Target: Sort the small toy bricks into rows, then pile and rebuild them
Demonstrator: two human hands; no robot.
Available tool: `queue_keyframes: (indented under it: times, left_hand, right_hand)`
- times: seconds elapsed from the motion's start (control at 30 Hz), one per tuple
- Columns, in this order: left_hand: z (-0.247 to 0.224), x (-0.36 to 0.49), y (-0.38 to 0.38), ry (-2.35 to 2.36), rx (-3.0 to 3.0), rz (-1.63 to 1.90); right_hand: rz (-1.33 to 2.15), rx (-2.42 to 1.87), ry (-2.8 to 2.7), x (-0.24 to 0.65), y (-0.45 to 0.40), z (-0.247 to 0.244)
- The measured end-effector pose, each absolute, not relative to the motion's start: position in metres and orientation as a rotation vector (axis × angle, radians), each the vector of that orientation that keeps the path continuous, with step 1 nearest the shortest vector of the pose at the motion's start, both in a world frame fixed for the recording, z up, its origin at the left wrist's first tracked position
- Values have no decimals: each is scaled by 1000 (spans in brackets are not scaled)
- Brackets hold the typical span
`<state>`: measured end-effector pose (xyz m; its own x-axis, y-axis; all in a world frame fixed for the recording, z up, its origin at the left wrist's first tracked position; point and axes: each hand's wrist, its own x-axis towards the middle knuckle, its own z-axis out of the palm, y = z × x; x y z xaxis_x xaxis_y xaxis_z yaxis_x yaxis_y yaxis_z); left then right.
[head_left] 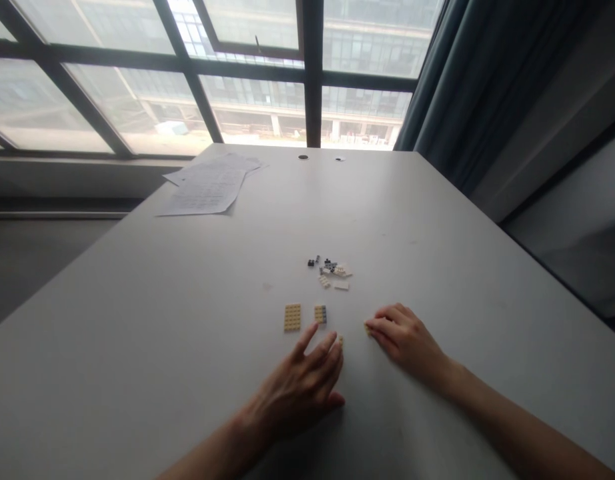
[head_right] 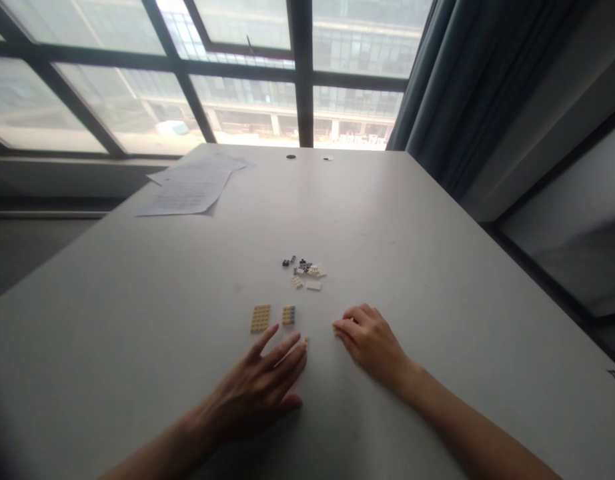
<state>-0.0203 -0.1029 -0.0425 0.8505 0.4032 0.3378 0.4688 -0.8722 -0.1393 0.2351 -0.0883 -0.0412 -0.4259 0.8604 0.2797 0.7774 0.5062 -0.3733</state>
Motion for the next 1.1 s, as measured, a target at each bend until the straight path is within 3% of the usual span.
queue_keyframes:
  times: [0.43, 1.1]
  left_hand:
    - [-45, -53, -110, -925, -2725, -596]
    - [-50, -52, -103, -1020, -2796, -630]
  right_hand:
    - [405, -1197, -2415, 166, -89, -38]
    - [455, -1240, -2314, 160, -88, -44]
